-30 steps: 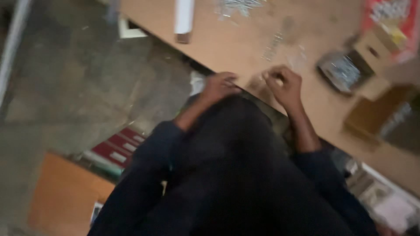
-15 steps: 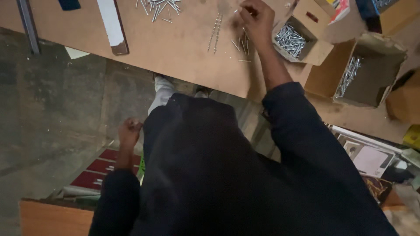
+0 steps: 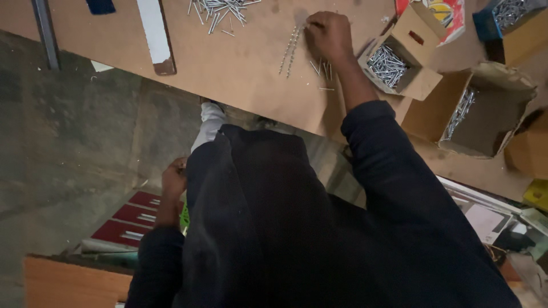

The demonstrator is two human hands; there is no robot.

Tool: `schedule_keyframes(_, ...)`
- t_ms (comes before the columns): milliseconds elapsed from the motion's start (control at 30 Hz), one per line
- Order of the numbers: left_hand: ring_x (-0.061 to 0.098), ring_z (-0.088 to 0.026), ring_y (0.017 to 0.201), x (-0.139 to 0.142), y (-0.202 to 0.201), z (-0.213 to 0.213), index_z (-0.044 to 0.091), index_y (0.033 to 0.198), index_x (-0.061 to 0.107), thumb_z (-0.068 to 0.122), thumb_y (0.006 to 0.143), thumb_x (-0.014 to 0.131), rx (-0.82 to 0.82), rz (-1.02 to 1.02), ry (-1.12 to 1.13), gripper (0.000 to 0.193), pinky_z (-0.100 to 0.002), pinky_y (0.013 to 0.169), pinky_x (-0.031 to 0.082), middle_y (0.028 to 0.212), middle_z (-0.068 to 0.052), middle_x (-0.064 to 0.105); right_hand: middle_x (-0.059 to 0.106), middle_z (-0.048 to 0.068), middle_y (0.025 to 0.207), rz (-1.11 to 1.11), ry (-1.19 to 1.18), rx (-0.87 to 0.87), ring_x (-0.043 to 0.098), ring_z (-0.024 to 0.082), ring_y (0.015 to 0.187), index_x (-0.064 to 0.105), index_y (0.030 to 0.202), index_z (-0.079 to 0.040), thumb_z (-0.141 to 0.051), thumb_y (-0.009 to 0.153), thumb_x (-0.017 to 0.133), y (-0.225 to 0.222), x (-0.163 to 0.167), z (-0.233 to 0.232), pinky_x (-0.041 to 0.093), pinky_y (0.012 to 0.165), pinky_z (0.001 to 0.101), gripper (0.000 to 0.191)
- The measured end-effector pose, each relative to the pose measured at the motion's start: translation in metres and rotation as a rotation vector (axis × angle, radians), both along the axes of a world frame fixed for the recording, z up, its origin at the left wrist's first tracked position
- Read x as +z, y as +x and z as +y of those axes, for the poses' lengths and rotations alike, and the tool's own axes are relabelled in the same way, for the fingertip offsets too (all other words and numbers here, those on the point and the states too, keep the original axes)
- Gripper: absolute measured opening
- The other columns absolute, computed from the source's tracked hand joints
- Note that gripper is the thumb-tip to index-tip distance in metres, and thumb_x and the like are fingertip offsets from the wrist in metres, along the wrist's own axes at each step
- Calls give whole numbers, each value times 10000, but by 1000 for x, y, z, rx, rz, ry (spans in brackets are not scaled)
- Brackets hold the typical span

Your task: The person sorts small metal fasteners on a workbench, picking up individual pieces and placing them into separate piles or into a small cardboard box. The person handles the fasteners by hand, organizing them into distinct groups on the table surface.

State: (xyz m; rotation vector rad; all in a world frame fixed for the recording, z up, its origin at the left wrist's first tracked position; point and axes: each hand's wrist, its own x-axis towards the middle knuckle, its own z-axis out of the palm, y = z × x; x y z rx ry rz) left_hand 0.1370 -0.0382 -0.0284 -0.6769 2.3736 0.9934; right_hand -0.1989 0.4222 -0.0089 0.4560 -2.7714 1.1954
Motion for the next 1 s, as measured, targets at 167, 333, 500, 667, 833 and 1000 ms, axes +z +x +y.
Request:
schedule_keyframes(167,713,-186,966,-6,-8,-5,57,1186,720,126,955,674,65,56,143,246,-303,869,529,1052,-108,770,751,175,975,-49,20,0,726,354,876,783,1021,-30,-93,879,767,-3,-3,-3,578,800,405,155)
schedule_keyframes(333,725,-186,999,-15,-12,-7,61,1205,727,116,977,633,80,101,167,253,-295,896,533,1068,-106,780,744,174,972,-36,45,39,719,353,867,781,1038,-37,-82,886,754,-5,-4,-5,573,799,412,160)
schedule_keyframes(500,721,-205,1031,-12,-16,-10,74,1209,734,139,1001,649,-15,95,37,233,-314,889,536,1104,-137,753,744,177,970,-7,50,60,716,358,874,783,1047,-38,-89,903,764,-7,-5,-8,568,794,417,154)
schedule_keyframes(667,738,-267,1013,-6,-24,-5,113,1228,714,150,939,657,51,-74,21,296,-365,881,539,1100,-128,762,739,184,996,-59,6,66,723,345,886,771,1087,-34,-84,914,758,-7,-6,-6,576,806,399,181)
schedule_keyframes(833,733,-297,1047,-11,-20,-6,91,1212,723,159,957,635,-6,99,39,278,-399,897,542,1104,-168,750,753,182,1046,-17,0,30,733,330,932,761,1133,-16,-76,913,779,0,-10,-2,580,840,382,229)
schedule_keyframes(1000,711,-351,1023,-18,-45,-5,67,1194,725,192,1032,644,-68,277,-33,220,-414,882,540,1108,-198,733,757,167,1115,-29,-287,-178,756,243,988,731,1177,33,-25,930,751,30,-16,-2,601,895,338,255)
